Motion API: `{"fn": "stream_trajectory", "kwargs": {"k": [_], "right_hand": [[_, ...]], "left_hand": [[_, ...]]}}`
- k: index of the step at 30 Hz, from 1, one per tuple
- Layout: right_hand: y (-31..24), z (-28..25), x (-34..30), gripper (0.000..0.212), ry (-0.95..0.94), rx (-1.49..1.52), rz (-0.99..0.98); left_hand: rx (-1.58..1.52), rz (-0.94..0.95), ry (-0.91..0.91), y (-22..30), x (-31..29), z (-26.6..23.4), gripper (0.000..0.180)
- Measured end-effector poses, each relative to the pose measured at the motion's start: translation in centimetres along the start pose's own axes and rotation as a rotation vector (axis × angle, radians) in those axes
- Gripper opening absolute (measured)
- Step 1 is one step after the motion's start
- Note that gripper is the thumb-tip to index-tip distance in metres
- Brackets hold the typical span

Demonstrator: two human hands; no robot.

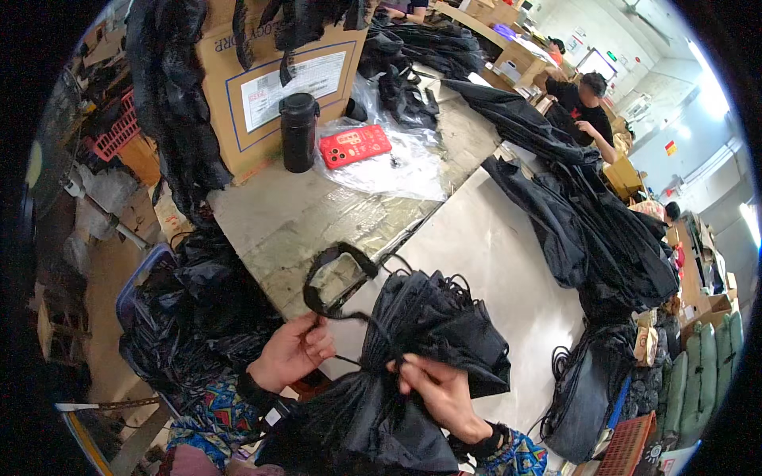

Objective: Folding black drawstring bags on a work table and stacking them.

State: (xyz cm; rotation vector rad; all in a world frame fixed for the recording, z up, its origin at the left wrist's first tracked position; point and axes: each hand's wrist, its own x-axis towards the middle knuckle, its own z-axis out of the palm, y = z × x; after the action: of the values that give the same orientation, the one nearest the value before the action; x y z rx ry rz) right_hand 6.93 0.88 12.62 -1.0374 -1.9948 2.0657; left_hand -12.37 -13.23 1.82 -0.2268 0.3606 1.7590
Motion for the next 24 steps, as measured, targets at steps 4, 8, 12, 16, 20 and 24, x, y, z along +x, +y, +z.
{"fn": "stream_trajectory", "kwargs": {"k": [4, 8, 12, 16, 20, 24], "right_hand": [[-0.9, 0.9, 1.1, 0.022, 0.065, -0.06, -0.011], [-1.9, 1.8, 1.6, 0.022, -0.116, -0.499, -0.412], [-0.9, 1.7, 1.0, 0.022, -0.032, -0.43, -0.373], [0.2, 0.8, 1.0, 0.024, 0.068, -0.096, -0.164], [0.9, 1.0, 0.3, 0.023, 0.054, -0.141, -0.166], [0.9, 0.7, 0.6, 0.024, 0.09, -0.073, -0.089]], "left_hand": [[0.203, 0.165, -0.341, -0.2, -2.1, 3.4, 0.017], [0.709, 0.276, -0.15, -1.4, -2.3, 7.1, 0.02], [0.4, 0.073, -0.18, -1.3, -1.1, 9.9, 0.021], [0.409, 0.075, -0.168, 0.0, -0.2, 7.1, 0.022], [0.489, 0.079, -0.002, 0.8, 0.2, 4.0, 0.018], [0.407, 0.082, -0.025, 1.4, -0.2, 3.0, 0.017]]}}
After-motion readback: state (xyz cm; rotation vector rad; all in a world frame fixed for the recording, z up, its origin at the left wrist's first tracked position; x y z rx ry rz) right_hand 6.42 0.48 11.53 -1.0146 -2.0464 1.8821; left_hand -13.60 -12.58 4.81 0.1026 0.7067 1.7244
